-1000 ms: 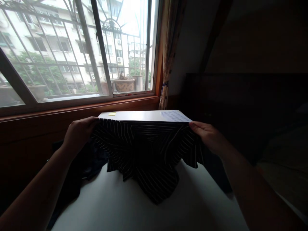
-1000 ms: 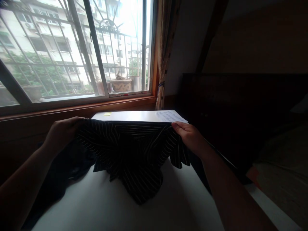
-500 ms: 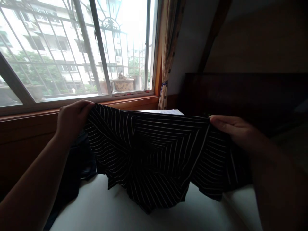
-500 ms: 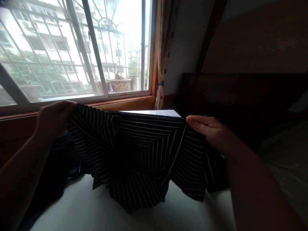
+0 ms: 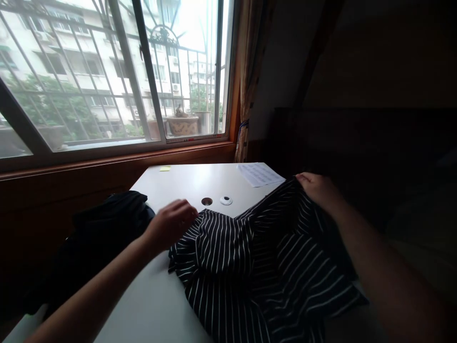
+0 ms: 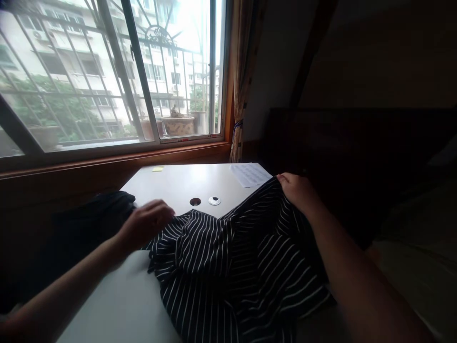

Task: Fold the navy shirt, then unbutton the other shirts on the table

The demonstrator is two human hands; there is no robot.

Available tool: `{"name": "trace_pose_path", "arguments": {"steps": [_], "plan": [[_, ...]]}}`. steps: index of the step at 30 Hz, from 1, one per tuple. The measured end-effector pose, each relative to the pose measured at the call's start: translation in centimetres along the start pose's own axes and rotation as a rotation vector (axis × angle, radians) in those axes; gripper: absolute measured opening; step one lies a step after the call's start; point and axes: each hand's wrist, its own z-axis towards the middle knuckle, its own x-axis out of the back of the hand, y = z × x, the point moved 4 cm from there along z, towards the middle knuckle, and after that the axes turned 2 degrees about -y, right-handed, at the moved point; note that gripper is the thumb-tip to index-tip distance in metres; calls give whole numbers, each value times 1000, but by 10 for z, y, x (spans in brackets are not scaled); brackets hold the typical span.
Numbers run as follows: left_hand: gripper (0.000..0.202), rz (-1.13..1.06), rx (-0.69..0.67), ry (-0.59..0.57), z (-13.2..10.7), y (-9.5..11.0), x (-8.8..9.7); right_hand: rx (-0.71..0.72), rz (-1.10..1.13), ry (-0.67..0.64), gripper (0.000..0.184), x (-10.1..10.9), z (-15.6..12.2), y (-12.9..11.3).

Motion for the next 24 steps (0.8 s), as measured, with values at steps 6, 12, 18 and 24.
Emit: {"name": "trace_pose_path", "arguments": {"steps": [6,12,18,24], "plan": [[37,-94,-256,-496,-70,79,-70,223,-255,-69,33,-53,-25,-5],[51,-112,-405,-472,-92,105,-85,880,122,-724,79,-117,-133,-101],[20,-109,-422,-400,-91,106,-85,967,73,-578,28,-149,-145,-132],[23,-113,-348,-360,-96,71,-51,489,415,-138,24,-104,-66,-91]]}}
